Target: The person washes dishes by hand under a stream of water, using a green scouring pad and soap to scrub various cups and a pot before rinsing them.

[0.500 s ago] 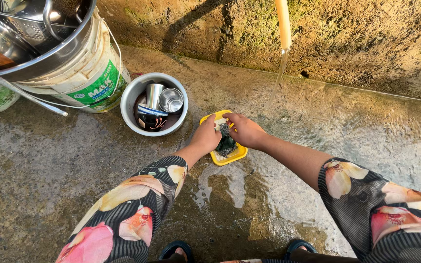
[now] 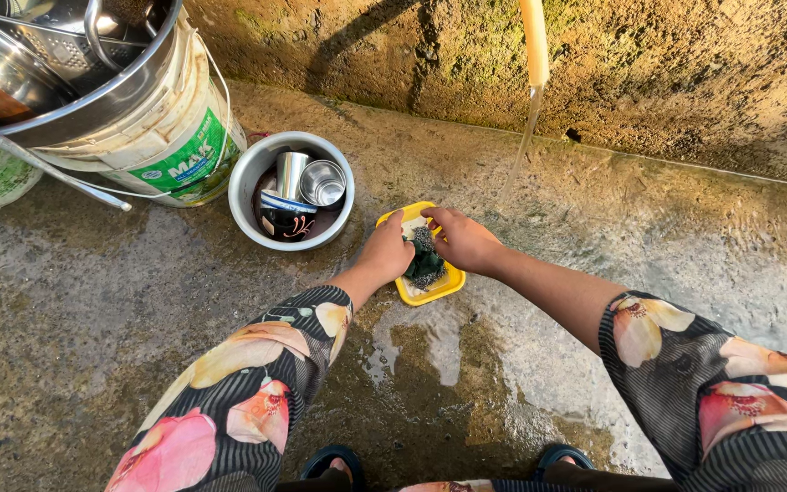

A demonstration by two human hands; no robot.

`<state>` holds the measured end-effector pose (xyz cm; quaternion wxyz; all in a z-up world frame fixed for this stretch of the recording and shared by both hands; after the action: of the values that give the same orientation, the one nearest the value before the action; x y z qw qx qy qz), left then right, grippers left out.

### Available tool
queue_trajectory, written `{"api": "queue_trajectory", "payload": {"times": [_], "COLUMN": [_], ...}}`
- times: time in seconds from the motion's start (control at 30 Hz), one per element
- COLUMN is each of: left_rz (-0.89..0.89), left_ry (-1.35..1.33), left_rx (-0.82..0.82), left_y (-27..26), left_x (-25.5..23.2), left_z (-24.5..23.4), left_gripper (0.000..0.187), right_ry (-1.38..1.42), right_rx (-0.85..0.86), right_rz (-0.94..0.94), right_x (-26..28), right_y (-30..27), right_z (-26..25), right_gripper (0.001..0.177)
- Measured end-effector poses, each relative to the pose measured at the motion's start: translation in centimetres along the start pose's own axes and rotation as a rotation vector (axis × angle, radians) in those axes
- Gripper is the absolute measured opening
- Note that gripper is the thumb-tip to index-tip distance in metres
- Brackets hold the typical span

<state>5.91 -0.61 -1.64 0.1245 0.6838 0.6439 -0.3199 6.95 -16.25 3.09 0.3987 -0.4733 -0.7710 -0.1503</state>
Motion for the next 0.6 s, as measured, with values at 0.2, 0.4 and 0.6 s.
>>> {"api": "queue_trajectory", "payload": {"times": [0.2, 0.4, 0.6], "left_rz": [-0.025, -0.014, -0.010], "left_ry": [0.030, 0.051, 0.055], "left_rx": [-0.011, -0.004, 0.029], "left_y": [-0.1, 0.1, 0.5], "left_x": [0.1, 0.8, 1.6], "left_z": [-1.3, -0.5, 0.6], "left_gripper": [0.072, 0.072, 0.069], "right_ry": [0.017, 0.007, -0.009], "right_rx": [-0.008, 0.014, 0.025], "right_rz": [0.014, 0.044, 0.107], "right_x": [-0.7, -0.9, -0.7], "right_y": [0.3, -0.1, -0.2], "right_z": [0.0, -0.1, -0.1], "right_gripper": [0.055, 0.055, 0.055]}}
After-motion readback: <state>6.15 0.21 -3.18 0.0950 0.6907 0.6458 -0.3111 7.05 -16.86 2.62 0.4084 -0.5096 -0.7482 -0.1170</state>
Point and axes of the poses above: each hand's wrist, its own y-axis towards the middle knuckle, its own z-axis out of the palm, x = y × z, the point moved 6 cm from there along y, towards the middle knuckle, and after that the axes turned 12 degrees about y, right-handed, at the moved point
